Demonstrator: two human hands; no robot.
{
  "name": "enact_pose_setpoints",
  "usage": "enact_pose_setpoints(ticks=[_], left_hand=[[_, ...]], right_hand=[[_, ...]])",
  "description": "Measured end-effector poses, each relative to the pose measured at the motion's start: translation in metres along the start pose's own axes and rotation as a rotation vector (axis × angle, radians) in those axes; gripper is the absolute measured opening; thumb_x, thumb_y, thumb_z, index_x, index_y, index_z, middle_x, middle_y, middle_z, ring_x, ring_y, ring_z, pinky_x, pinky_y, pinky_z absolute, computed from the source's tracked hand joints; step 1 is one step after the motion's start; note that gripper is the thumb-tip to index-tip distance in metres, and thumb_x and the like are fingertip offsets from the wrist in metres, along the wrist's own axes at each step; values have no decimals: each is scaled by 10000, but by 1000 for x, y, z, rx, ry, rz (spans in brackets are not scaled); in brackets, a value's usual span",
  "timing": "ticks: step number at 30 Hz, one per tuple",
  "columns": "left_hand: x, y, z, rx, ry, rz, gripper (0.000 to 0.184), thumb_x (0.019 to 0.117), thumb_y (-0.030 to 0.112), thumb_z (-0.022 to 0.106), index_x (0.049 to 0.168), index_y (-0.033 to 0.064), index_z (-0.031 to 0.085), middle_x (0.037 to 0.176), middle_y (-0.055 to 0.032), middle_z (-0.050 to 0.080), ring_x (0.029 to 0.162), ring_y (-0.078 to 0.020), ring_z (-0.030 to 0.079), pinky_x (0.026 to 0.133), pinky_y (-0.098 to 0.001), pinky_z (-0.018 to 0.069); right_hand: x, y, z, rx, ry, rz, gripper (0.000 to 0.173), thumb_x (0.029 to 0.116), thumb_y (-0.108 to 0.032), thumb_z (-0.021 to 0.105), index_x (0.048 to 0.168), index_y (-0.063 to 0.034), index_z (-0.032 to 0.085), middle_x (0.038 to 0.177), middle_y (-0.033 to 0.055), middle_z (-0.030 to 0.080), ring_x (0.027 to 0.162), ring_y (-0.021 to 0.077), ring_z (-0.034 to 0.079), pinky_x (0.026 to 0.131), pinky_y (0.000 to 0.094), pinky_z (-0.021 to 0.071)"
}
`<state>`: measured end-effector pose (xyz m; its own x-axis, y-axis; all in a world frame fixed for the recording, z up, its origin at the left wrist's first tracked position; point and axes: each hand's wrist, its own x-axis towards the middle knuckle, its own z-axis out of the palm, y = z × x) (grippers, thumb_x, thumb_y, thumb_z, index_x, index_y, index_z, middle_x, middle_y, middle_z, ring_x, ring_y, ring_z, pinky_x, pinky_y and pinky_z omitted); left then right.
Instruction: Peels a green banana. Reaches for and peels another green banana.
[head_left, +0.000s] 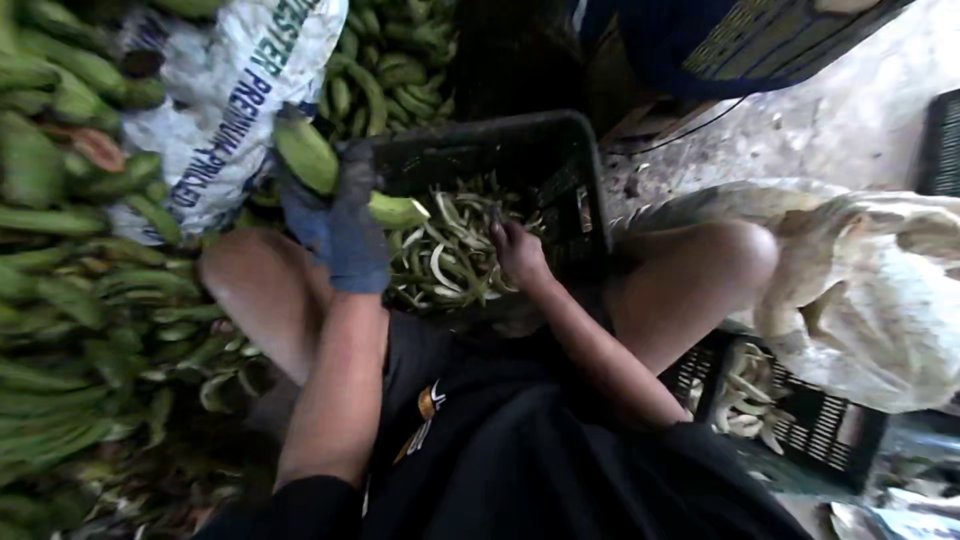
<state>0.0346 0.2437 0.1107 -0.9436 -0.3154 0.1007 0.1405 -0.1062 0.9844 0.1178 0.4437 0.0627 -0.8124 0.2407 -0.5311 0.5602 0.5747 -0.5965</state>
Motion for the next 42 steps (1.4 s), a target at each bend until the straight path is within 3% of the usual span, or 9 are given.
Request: enact_pose_setpoints(ticks=[3, 6, 11, 14, 20, 27, 33, 37, 42], left_hand=[[12, -20, -20, -297, -58, -330, 315, 1089, 299, 458, 1298, 74, 533, 1020, -101, 664, 879, -231, 673, 792, -458, 604], [20, -44, -31, -476, -226, -650, 266, 1063, 339, 402, 1155, 151, 565, 954, -80, 661, 796, -222, 668, 651, -419, 599], [22, -51, -21, -634, -499, -721, 356, 1092, 391, 343, 1310, 164, 510, 967, -79, 623, 646, -190, 619, 493, -330, 555], [19, -49, -15, -588, -433, -744, 433, 1098, 452, 270, 1216, 134, 539, 924, -75, 619, 629, -185, 604, 508, -334, 557], [18, -65, -1, -380, -413, -811, 426, 1100, 465, 323, 1125, 133, 588, 870, -43, 644, 677, -166, 640, 575, -334, 585], [10, -59, 4, -426, -354, -1019, 533, 1074, 575, 252, 1144, 164, 584, 922, -55, 664, 655, -172, 648, 508, -333, 574], [13, -59, 7, -390, -383, -739, 411, 1121, 394, 272, 1264, 122, 545, 933, -88, 691, 700, -182, 667, 579, -333, 589], [16, -57, -5, -147, -408, -404, 373, 1113, 258, 386, 1376, 49, 548, 1174, -60, 674, 1039, -131, 661, 932, -354, 575], [15, -48, -4, -33, -345, -345, 303, 1097, 177, 431, 1291, 16, 598, 1085, -40, 690, 962, -94, 667, 876, -299, 582]], right_hand=[[13, -13, -52, -21, 283, -109, 458, 1087, -419, 477, 1389, -83, 555, 1072, 194, 716, 954, 345, 723, 842, 557, 585], [72, 3, -97, -198, 421, -58, 426, 1053, -360, 531, 1364, -74, 591, 1402, 239, 562, 1248, 404, 599, 1008, 584, 521], [127, 40, -115, -453, 494, -103, 438, 1032, -297, 566, 1406, -73, 604, 1495, 268, 501, 1441, 509, 370, 1119, 736, 295], [119, 25, -90, -452, 580, -239, 490, 1026, -349, 559, 1442, -91, 574, 1500, 226, 511, 1422, 464, 412, 1123, 673, 327], [111, 69, 27, -209, -227, 216, 525, 985, -339, 663, 1427, -69, 573, 1409, 237, 594, 1294, 446, 570, 1045, 699, 449], [120, 77, 27, 10, -78, 192, 635, 981, -302, 688, 1508, -41, 448, 1391, 276, 587, 1280, 447, 587, 1052, 644, 479], [60, -7, -30, 142, -134, -342, 518, 1027, -309, 632, 1468, -68, 505, 1253, 155, 679, 1096, 223, 688, 989, 445, 563], [9, -27, -40, 84, -207, -578, 417, 1071, -356, 534, 1340, -47, 612, 1119, 105, 711, 970, 141, 700, 887, 379, 593], [-2, -21, -28, 9, -201, -719, 431, 1064, -381, 523, 1294, -38, 647, 1129, 122, 712, 1022, 189, 694, 942, 413, 569]])
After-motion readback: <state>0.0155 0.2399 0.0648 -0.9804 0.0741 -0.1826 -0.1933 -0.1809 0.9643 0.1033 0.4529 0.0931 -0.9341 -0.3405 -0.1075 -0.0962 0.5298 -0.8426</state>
